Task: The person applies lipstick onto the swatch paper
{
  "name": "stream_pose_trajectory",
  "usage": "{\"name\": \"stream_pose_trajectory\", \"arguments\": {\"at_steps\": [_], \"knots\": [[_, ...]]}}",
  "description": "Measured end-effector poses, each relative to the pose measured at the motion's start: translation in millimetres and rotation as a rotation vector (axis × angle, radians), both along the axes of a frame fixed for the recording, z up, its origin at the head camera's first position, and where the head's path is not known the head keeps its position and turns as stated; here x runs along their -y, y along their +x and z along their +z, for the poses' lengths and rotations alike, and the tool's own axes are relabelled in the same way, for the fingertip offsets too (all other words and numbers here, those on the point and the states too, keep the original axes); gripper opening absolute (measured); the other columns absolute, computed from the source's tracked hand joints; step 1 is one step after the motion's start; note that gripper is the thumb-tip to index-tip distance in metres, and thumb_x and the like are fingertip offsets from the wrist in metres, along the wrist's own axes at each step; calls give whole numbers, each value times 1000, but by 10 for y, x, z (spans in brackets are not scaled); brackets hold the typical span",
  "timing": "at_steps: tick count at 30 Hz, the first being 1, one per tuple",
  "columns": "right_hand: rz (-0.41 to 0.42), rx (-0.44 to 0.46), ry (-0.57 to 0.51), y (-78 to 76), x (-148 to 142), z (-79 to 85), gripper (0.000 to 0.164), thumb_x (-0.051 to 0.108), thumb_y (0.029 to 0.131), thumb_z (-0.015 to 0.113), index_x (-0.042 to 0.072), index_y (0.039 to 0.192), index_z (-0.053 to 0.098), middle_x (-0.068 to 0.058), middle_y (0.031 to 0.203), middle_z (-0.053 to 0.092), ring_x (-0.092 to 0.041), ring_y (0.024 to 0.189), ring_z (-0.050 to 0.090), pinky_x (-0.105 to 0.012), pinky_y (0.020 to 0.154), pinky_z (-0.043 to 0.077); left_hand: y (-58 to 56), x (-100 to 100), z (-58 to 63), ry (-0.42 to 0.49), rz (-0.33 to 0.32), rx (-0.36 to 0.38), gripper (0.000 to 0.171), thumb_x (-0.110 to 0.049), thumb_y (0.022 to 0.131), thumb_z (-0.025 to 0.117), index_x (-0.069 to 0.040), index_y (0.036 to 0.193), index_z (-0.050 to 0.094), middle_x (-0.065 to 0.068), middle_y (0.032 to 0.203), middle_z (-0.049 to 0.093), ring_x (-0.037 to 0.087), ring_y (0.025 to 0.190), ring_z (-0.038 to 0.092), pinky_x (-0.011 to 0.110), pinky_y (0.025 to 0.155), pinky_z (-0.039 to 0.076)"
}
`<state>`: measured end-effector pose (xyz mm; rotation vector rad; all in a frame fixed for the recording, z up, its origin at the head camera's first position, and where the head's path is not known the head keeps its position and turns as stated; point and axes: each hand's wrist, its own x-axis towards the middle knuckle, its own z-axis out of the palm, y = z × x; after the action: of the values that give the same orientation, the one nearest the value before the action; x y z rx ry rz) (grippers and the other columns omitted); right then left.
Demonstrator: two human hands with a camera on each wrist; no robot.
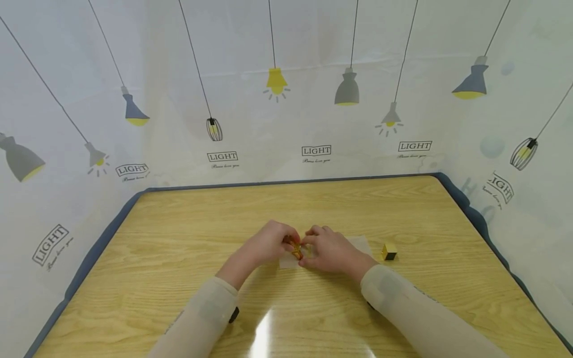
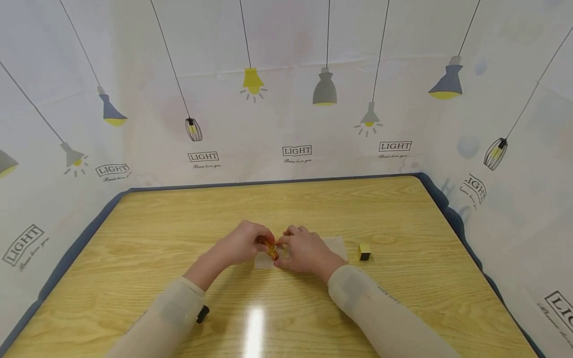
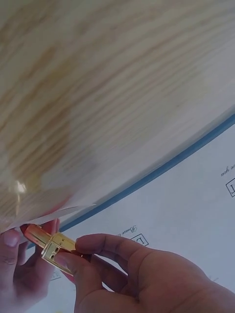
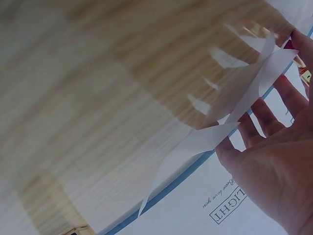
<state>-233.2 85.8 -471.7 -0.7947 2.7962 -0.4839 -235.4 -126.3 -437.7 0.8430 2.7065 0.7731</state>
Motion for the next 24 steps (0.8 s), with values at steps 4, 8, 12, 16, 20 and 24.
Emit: {"name": "stream_pose_trajectory", "arguments": {"at_steps": [4, 8, 12, 16, 20, 24], "knots": [[-6, 11, 7, -7, -1, -12, 55, 56, 95, 76, 27, 141, 70, -5, 151, 57, -34, 137, 54, -59, 108, 52, -22, 84, -8, -18, 36, -17, 15, 1, 98, 73, -5, 110, 78, 7, 108, 79, 18, 98, 72, 37, 90, 64], [-12, 17, 21, -18, 0, -21, 56, 57, 95, 76, 29, 143, 68, -4, 152, 56, -32, 139, 53, -57, 110, 50, -73, 203, -16, -26, 72, -60, 16, 3, 95, 74, -6, 107, 79, 7, 105, 79, 19, 95, 71, 37, 89, 63], [-12, 24, 33, -27, 9, -20, 57, 57, 95, 76, 28, 143, 68, -4, 153, 56, -31, 138, 52, -56, 112, 50, -121, 325, -14, -15, 117, -78, 17, 5, 94, 74, -5, 106, 79, 9, 104, 79, 22, 95, 73, 37, 88, 63], [-14, 36, 33, -21, 16, -1, 57, 56, 95, 76, 28, 144, 67, -5, 152, 56, -32, 138, 52, -57, 112, 49, -145, 414, -13, 8, 165, -45, 17, 6, 95, 73, -5, 107, 79, 10, 105, 79, 24, 97, 74, 37, 88, 63], [-16, 41, 35, -13, 18, 14, 57, 56, 96, 75, 28, 144, 67, -5, 153, 56, -32, 139, 52, -56, 112, 49, -153, 456, -12, 28, 173, -21, 18, 6, 95, 73, -5, 108, 79, 9, 104, 78, 24, 97, 72, 38, 88, 63], [-18, 44, 33, -7, 22, 19, 57, 55, 96, 75, 28, 144, 67, -5, 153, 55, -32, 139, 51, -56, 112, 49, -155, 476, -22, 44, 180, -14, 19, 6, 95, 73, -6, 109, 79, 8, 103, 78, 24, 97, 72, 38, 88, 62]]}}
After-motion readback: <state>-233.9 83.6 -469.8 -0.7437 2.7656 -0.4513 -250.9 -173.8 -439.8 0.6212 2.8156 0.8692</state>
